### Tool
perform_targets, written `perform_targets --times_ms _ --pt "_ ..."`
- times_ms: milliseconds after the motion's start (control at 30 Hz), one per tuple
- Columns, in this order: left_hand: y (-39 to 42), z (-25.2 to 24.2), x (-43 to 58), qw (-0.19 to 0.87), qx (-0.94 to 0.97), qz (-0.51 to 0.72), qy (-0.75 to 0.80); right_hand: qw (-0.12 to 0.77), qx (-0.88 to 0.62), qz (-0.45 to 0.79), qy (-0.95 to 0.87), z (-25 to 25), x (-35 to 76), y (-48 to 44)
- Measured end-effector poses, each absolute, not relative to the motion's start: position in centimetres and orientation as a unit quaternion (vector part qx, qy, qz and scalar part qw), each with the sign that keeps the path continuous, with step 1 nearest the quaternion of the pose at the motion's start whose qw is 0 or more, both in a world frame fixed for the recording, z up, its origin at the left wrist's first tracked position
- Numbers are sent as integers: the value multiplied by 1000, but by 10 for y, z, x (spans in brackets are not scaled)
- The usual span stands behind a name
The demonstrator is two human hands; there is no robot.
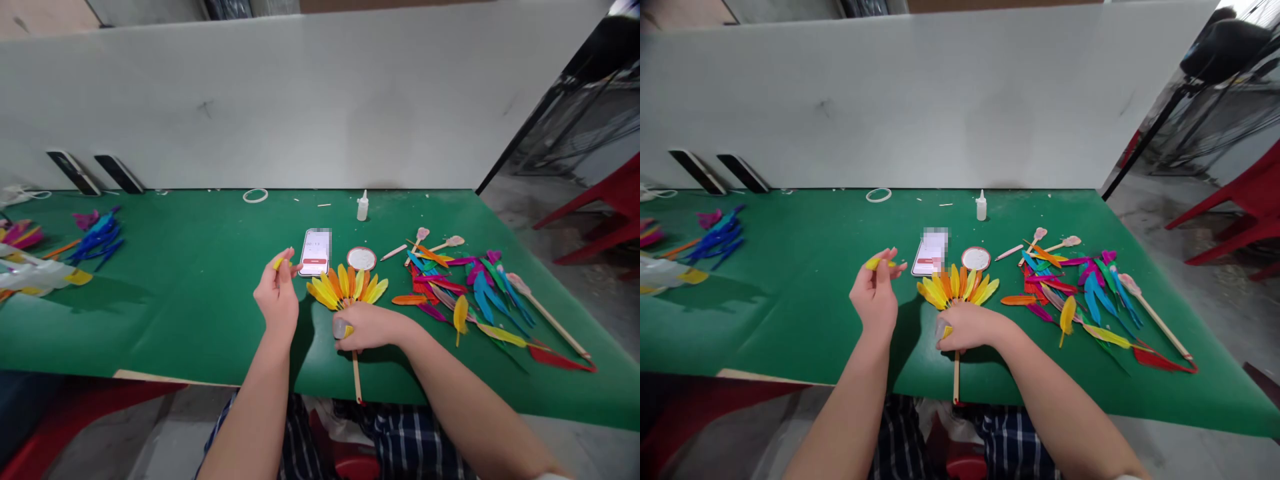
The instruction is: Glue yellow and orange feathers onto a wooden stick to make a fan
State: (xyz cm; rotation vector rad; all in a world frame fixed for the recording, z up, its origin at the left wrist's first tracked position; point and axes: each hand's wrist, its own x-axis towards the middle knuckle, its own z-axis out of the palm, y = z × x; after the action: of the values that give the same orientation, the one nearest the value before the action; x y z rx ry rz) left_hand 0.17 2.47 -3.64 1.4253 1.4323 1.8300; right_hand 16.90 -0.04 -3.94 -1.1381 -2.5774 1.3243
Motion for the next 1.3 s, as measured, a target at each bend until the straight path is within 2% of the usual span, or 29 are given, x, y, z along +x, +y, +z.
perform_targets --times_ms 267,467,567,633,700,800,867,933,1067,1133,1200,1300 --pt "27 -33 0 207 502 662 516 -15 -375 506 -777 -39 172 2" --pt "28 -31 4 211 495 673 507 -25 -371 501 -782 -35 174 2" --pt "30 -30 7 205 491 680 505 1 -354 520 -777 -28 181 3" --pt "30 -30 9 199 489 684 504 94 -360 560 -740 -22 190 6" --pt "30 -31 11 195 493 683 503 269 -398 585 -653 -16 202 12" --pt "27 -33 13 192 510 673 500 532 -462 506 -498 -13 217 23" --pt "24 -34 15 186 520 668 499 617 -472 454 -436 -16 224 30" --pt "22 -35 17 178 530 666 494 649 -465 442 -410 -19 226 35" --pt "21 -28 24 166 558 674 455 665 -453 446 -392 -22 224 38" --pt "22 -16 28 157 569 684 429 638 -463 447 -423 -22 222 36" --pt "22 -1 33 149 569 699 407 577 -473 451 -490 -21 219 33" --pt "24 17 40 148 574 707 386 427 -472 468 -613 -24 214 28"
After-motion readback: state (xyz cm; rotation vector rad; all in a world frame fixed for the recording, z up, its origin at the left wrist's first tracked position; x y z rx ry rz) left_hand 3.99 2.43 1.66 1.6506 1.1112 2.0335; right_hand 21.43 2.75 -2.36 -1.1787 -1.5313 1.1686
